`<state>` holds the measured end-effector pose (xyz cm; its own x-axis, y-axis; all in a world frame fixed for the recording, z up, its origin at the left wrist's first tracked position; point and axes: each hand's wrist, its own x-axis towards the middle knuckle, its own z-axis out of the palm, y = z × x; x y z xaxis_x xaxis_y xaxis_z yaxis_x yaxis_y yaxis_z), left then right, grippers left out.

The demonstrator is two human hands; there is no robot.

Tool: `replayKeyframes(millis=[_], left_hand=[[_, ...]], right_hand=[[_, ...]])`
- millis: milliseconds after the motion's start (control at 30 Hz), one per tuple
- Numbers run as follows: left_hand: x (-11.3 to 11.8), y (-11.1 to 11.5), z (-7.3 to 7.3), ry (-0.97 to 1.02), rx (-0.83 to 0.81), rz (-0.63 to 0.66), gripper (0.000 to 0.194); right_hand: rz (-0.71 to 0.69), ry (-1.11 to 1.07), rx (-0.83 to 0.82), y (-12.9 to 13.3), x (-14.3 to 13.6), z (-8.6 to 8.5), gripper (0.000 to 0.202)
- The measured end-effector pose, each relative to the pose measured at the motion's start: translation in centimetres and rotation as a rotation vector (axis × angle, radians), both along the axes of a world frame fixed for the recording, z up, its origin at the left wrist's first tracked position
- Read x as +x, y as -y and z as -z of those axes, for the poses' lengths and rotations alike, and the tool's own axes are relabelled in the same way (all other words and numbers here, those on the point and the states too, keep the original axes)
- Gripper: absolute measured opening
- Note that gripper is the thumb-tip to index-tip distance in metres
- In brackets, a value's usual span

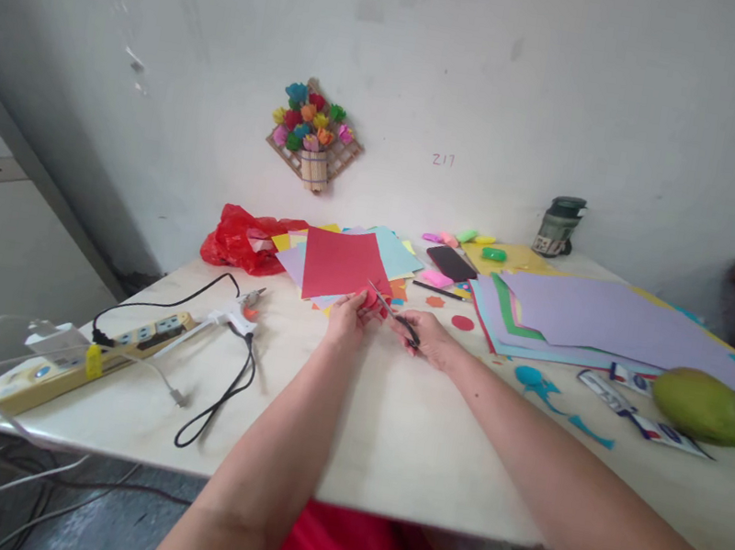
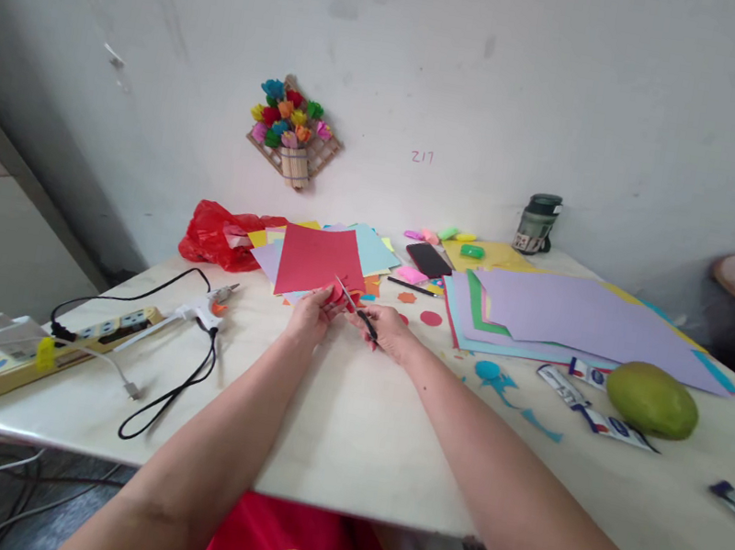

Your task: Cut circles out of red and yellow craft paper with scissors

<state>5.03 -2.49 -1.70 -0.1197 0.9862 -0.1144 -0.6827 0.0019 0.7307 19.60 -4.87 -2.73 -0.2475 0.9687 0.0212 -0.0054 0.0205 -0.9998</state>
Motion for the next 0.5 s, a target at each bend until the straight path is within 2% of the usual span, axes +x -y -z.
replayKeyframes(millis=[200,500], left_hand=[[0.19,-0.15,-0.09,-0.046,-0.027,0.047,0.018],[0.07,-0.12,-0.09,-0.010,0.006,0.003,0.017]], right_hand=[[0.009,-0.009,-0.005,-0.07,0.02,0.09,0.027],[0.006,-0.007,-0.009,-0.07,-0.02,0.13,0.026]])
